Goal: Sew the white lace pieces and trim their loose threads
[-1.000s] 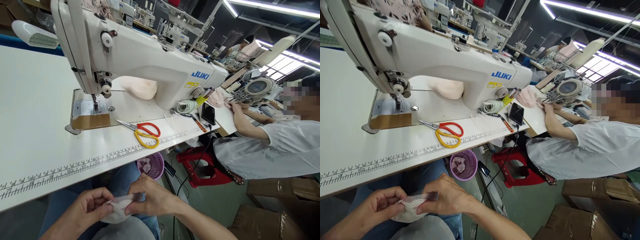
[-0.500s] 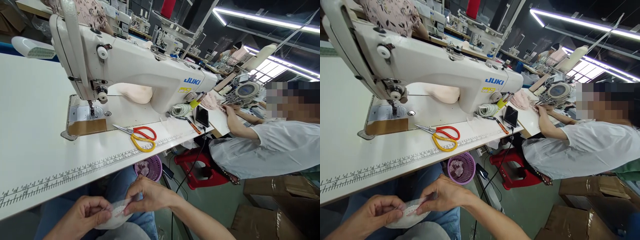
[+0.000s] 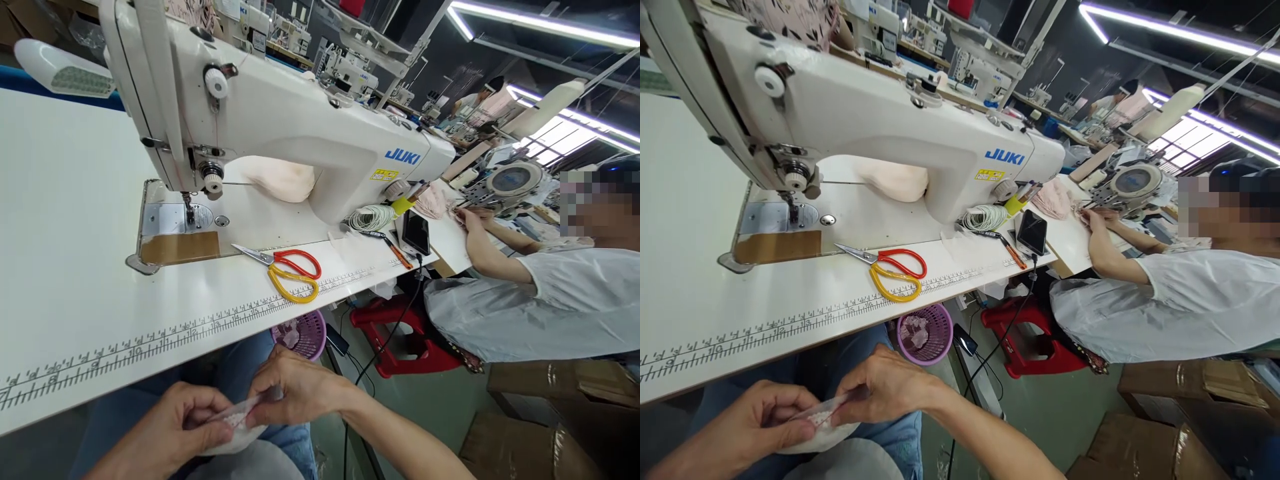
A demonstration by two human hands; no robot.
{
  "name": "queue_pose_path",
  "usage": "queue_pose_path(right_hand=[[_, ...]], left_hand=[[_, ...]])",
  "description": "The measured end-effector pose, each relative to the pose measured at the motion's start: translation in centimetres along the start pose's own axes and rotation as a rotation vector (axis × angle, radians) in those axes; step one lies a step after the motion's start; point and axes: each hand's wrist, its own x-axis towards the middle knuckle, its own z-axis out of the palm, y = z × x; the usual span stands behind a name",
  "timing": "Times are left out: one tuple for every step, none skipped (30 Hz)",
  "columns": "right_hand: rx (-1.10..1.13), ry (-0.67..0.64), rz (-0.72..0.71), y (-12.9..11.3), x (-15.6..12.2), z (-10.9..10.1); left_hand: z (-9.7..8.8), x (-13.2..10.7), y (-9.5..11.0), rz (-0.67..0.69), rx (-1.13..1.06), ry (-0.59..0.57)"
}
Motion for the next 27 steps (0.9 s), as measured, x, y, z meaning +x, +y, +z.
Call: queue_pose_path(right_hand=[[0.012,-0.007,0.003,0.1,0.0,-0.1],[0.027,-0.018,0.005,0.2,-0.1,-0.1],[0.044,-0.029,0.006,0.4,-0.1,-0.2],[0.06,-0.037,0.007,0.5,-0.2,-0.2],[0.071,-0.044,0.009,0.6,-0.3,-0.3],[0.08,-0.048,0.013,0.6,-0.3,-0.4],[0.086,-0.049,0.016,0.7,-0.4,-0.4],[0.091,-0.049,0.019,0.8,-0.4,-0.5],[0.093,-0.046,0.017,0.8,-0.4,-0.5],[0.096,-0.042,0.01,0.9,-0.4,-0.5],[0.099,-0.04,-0.001,1.0,-0.4,-0.4],[0.101,-0.04,-0.015,1.0,-0.3,-0.4],[0.096,-0.039,-0.029,1.0,-0.3,-0.3],[0.092,-0.042,-0.042,1.0,-0.2,-0.3],[0.087,-0.046,-0.053,1.0,-0.2,-0.2],[0.08,-0.049,-0.059,1.0,-0.1,-0.1],[0.072,-0.051,-0.062,0.9,0.0,-0.1],[0.064,-0.055,-0.061,0.8,0.1,-0.1],[0.054,-0.06,-0.057,0.7,0.1,-0.1],[0.041,-0.065,-0.053,0.6,0.1,-0.1],[0.028,-0.069,-0.051,0.5,0.2,-0.1],[0.019,-0.076,-0.056,0.5,0.2,-0.2],[0.019,-0.084,-0.064,0.5,0.1,-0.3],[0.03,-0.097,-0.076,0.6,0.1,-0.4],[0.052,-0.117,-0.091,0.7,0.0,-0.6],[0.081,-0.139,-0.104,0.9,0.0,-0.7],[0.113,-0.158,-0.113,1.1,-0.1,-0.8]], left_hand=[[0.0,0.1,-0.2,-0.003,-0.014,0.002],[0.0,0.1,-0.4,-0.002,-0.026,0.008],[-0.1,0.2,-0.6,-0.001,-0.037,0.012],[-0.1,0.2,-0.7,-0.001,-0.047,0.012],[-0.2,0.2,-0.8,0.0,-0.058,0.012],[-0.3,0.2,-1.0,-0.001,-0.072,0.011],[-0.3,0.2,-1.1,-0.006,-0.086,0.011],[-0.4,0.2,-1.2,-0.011,-0.097,0.016],[-0.5,0.2,-1.3,-0.013,-0.103,0.023],[-0.6,0.2,-1.4,-0.01,-0.106,0.03],[-0.6,0.1,-1.6,-0.003,-0.106,0.035],[-0.7,0.0,-1.6,0.007,-0.105,0.039],[-0.7,-0.1,-1.7,0.02,-0.103,0.039],[-0.7,-0.2,-1.6,0.029,-0.111,0.031],[-0.6,-0.3,-1.5,0.032,-0.133,0.017],[-0.5,-0.4,-1.3,0.031,-0.162,-0.002],[-0.4,-0.5,-1.1,0.026,-0.19,-0.026],[-0.3,-0.6,-0.9,0.019,-0.205,-0.051],[-0.2,-0.6,-0.6,0.014,-0.199,-0.067],[-0.1,-0.6,-0.4,0.013,-0.172,-0.069],[-0.1,-0.5,-0.3,0.017,-0.13,-0.06],[-0.1,-0.4,-0.4,0.019,-0.09,-0.054],[-0.1,-0.3,-0.5,0.018,-0.068,-0.051],[-0.2,-0.2,-0.7,0.014,-0.065,-0.052],[-0.3,-0.1,-1.0,0.008,-0.077,-0.061],[-0.5,0.0,-1.4,-0.001,-0.096,-0.072],[-0.6,0.0,-1.8,-0.009,-0.116,-0.08]])
